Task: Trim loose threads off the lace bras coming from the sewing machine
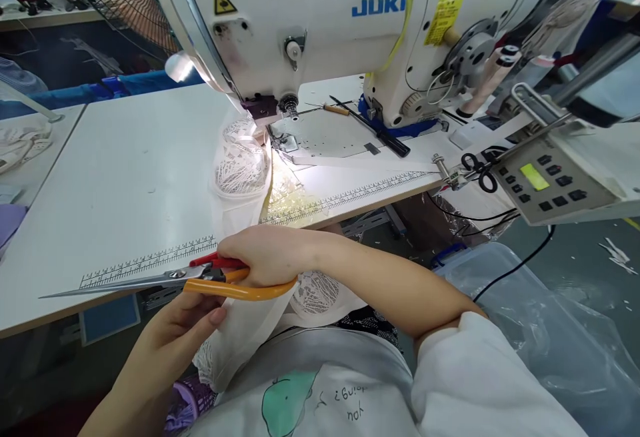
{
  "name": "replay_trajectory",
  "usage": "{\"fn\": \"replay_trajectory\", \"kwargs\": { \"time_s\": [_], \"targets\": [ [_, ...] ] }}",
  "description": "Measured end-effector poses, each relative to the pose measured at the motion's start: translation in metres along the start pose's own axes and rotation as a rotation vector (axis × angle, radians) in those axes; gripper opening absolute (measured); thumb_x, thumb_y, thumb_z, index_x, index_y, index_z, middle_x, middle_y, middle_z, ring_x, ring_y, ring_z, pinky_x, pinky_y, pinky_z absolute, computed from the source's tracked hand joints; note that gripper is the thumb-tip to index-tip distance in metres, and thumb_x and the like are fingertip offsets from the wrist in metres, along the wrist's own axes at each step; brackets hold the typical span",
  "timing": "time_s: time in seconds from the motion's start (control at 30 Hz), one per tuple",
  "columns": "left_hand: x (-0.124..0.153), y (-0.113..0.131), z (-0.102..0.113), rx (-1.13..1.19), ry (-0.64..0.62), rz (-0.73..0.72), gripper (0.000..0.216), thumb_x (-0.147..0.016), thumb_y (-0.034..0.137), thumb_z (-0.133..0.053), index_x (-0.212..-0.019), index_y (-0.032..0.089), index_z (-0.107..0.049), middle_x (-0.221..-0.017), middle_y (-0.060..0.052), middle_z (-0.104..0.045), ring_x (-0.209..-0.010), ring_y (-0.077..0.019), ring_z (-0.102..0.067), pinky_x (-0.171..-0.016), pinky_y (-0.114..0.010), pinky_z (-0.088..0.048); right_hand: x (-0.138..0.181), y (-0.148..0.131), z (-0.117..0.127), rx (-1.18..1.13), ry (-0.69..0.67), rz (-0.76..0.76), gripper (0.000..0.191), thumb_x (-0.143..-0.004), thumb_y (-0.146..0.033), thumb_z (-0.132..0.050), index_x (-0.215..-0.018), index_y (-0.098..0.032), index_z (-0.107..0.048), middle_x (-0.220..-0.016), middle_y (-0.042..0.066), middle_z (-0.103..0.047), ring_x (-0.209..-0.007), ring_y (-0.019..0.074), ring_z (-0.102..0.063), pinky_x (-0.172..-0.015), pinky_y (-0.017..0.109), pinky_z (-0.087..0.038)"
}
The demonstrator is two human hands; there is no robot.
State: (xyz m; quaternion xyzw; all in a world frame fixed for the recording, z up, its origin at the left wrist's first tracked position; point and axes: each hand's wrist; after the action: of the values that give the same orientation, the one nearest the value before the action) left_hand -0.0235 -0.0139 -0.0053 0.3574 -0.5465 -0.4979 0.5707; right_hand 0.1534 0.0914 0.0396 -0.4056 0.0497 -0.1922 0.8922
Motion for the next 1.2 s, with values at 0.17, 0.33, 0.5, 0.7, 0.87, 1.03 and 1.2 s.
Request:
{"fn": "replay_trajectory", "kwargs": {
  "time_s": [0.17, 0.33, 0.5, 0.7, 0.87, 1.03, 1.2],
  "targets": [
    [-0.004, 0.000, -0.006, 0.062, -0.053, 0.006, 0.018, -0.073, 0.036, -0.064, -0.078, 0.019, -0.070, -0.075, -0.004, -0.066, -0.078, -0.0201, -0.058, -0.071, -0.028, -0.047, 0.001, 0.000, -0.005, -0.067, 0.034, -0.037, 0.024, -0.071, -0.021, -0.058, -0.066, -0.020, -0.034, -0.064, -0.003, -0.047, -0.056, 0.0104, -0.040, -0.049, 0.022, -0.030],
    [-0.002, -0.006, -0.011, 0.317, 0.009, 0.131, 0.023, -0.067, 0.039, -0.069, -0.066, 0.016, -0.067, -0.064, -0.002, -0.060, -0.062, -0.0138, -0.052, -0.056, -0.021, -0.041, 0.022, 0.007, -0.032, -0.408, 0.338, -0.187, 0.025, -0.078, -0.039, -0.053, -0.082, -0.020, -0.037, -0.080, 0.000, -0.049, -0.062, 0.0109, -0.044, -0.054, 0.024, -0.038],
    [-0.002, -0.008, -0.010, 0.400, 0.054, 0.170, 0.028, -0.062, 0.040, -0.072, -0.056, 0.014, -0.062, -0.052, 0.002, -0.051, -0.048, -0.0078, -0.041, -0.046, -0.018, -0.032, 0.064, 0.013, -0.062, -0.457, 0.189, -0.132, 0.030, -0.075, -0.044, -0.053, -0.073, -0.021, -0.034, -0.069, -0.002, -0.041, -0.057, 0.0105, -0.039, -0.050, 0.023, -0.035],
    [-0.003, -0.008, -0.012, 0.390, 0.051, 0.224, 0.027, -0.060, 0.039, -0.072, -0.056, 0.014, -0.063, -0.052, 0.000, -0.054, -0.049, -0.0101, -0.044, -0.047, -0.020, -0.034, 0.080, 0.015, -0.089, -0.278, -0.001, -0.283, 0.034, -0.075, -0.042, -0.052, -0.066, -0.021, -0.027, -0.063, -0.004, -0.037, -0.054, 0.0100, -0.034, -0.049, 0.024, -0.027],
    [-0.002, -0.010, -0.016, 0.350, 0.045, 0.240, 0.025, -0.061, 0.037, -0.071, -0.056, 0.014, -0.063, -0.053, 0.000, -0.055, -0.050, -0.0098, -0.045, -0.047, -0.019, -0.034, 0.069, 0.011, -0.090, -0.267, 0.011, -0.352, 0.034, -0.075, -0.045, -0.051, -0.066, -0.021, -0.029, -0.062, -0.004, -0.040, -0.052, 0.0100, -0.035, -0.048, 0.022, -0.027],
    [0.000, -0.009, -0.018, 0.341, 0.050, 0.232, 0.025, -0.063, 0.036, -0.070, -0.053, 0.014, -0.061, -0.051, 0.001, -0.054, -0.047, -0.0084, -0.042, -0.045, -0.018, -0.032, 0.064, 0.006, -0.089, -0.243, 0.036, -0.379, 0.033, -0.075, -0.046, -0.051, -0.067, -0.021, -0.031, -0.060, -0.004, -0.041, -0.050, 0.0100, -0.034, -0.046, 0.022, -0.026],
    [-0.001, -0.007, -0.018, 0.349, 0.056, 0.213, 0.026, -0.063, 0.035, -0.069, -0.051, 0.015, -0.059, -0.049, 0.002, -0.051, -0.045, -0.0075, -0.039, -0.043, -0.018, -0.030, 0.061, 0.005, -0.097, -0.253, 0.066, -0.432, 0.032, -0.072, -0.044, -0.055, -0.066, -0.021, -0.033, -0.060, -0.003, -0.042, -0.050, 0.0104, -0.033, -0.046, 0.023, -0.026]
  ]
}}
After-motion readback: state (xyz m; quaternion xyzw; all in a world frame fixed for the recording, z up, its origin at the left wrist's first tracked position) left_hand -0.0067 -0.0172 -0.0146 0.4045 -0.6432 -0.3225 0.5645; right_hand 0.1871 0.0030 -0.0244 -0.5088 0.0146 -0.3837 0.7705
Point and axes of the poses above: each hand's wrist, its own x-axis away from the middle knuckle, its own z-axis out of the back of the hand, y = z × x
